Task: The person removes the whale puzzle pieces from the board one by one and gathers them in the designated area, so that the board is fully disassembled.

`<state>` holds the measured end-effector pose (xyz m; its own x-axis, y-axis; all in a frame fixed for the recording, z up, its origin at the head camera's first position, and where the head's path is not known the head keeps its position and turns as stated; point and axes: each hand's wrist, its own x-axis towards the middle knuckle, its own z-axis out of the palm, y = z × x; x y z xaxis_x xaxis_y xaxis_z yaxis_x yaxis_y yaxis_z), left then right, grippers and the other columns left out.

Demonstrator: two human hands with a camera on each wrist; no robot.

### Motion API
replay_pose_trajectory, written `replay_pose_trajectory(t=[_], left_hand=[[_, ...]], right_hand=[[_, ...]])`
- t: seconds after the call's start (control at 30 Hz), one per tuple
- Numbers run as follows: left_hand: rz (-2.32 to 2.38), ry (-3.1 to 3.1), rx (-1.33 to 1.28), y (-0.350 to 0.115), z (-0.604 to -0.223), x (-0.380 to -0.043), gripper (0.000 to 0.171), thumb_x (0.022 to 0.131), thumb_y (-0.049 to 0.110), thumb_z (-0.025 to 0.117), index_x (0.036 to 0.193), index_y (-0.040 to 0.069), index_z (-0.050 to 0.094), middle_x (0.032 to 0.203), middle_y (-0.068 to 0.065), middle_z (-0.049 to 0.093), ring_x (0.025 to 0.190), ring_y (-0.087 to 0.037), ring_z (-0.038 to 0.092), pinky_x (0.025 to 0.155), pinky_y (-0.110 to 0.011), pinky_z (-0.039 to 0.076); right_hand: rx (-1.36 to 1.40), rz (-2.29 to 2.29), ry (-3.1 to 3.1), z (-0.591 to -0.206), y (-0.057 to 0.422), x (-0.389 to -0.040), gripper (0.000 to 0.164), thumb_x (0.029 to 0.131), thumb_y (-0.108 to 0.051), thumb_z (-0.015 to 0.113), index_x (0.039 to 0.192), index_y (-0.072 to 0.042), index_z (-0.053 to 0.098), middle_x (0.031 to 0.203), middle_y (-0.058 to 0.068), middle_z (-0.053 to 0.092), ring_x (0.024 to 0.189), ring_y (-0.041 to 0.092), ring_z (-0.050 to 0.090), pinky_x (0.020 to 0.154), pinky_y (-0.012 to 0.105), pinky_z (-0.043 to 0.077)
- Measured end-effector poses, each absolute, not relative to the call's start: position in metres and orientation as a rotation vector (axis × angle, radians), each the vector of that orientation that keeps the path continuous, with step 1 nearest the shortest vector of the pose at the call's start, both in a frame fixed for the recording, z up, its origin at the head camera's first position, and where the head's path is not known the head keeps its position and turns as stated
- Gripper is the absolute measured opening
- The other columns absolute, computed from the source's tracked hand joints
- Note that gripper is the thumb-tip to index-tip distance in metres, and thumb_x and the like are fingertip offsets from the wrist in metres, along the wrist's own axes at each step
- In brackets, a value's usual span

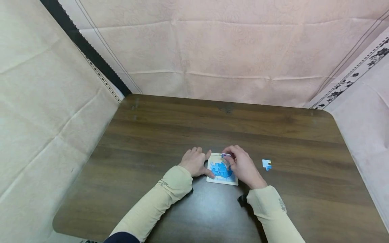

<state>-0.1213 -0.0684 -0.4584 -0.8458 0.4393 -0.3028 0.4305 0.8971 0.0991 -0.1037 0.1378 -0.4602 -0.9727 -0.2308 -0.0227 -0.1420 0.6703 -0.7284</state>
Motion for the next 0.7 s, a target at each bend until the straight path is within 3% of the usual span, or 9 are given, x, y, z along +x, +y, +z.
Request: replay_pose_trajectory(t=[0.3, 0.53, 0.7], left_hand=[[0.052, 2.755, 0.653, -0.069, -0.459, -0.120, 0.103, 0.068, 0.076, 0.067, 0.150, 0.021, 0.039, 0.122, -0.013, 0.056, 0.103, -0.025, 0.049, 0.084, -0.035, 0.042], [0.051, 2.753, 0.656, -0.069, -0.460, -0.120, 0.103, 0.068, 0.076, 0.067, 0.150, 0.021, 0.039, 0.122, -0.014, 0.056, 0.101, -0.025, 0.049, 0.082, -0.035, 0.041], [0.058, 2.746, 0.647, -0.068, -0.459, -0.121, 0.103, 0.068, 0.076, 0.067, 0.151, 0.021, 0.038, 0.124, -0.014, 0.055, 0.104, -0.026, 0.049, 0.085, -0.036, 0.041]], right_hand=[[-0.146, -1.248, 2.954, -0.443, 0.172, -0.093, 0.020, 0.089, -0.020, 0.072, 0.109, -0.017, 0.074, 0.087, 0.000, 0.058, 0.074, 0.019, 0.050, 0.058, 0.029, 0.045], [0.303, -1.338, 3.021, -0.434, 0.214, -0.084, 0.029, 0.084, -0.031, 0.077, 0.099, -0.008, 0.068, 0.084, 0.008, 0.062, 0.073, 0.020, 0.053, 0.056, 0.021, 0.043], [0.505, -1.321, 3.051, -0.430, 0.246, -0.077, 0.034, 0.084, -0.041, 0.075, 0.100, -0.012, 0.072, 0.082, 0.006, 0.062, 0.070, 0.017, 0.053, 0.054, 0.020, 0.040]])
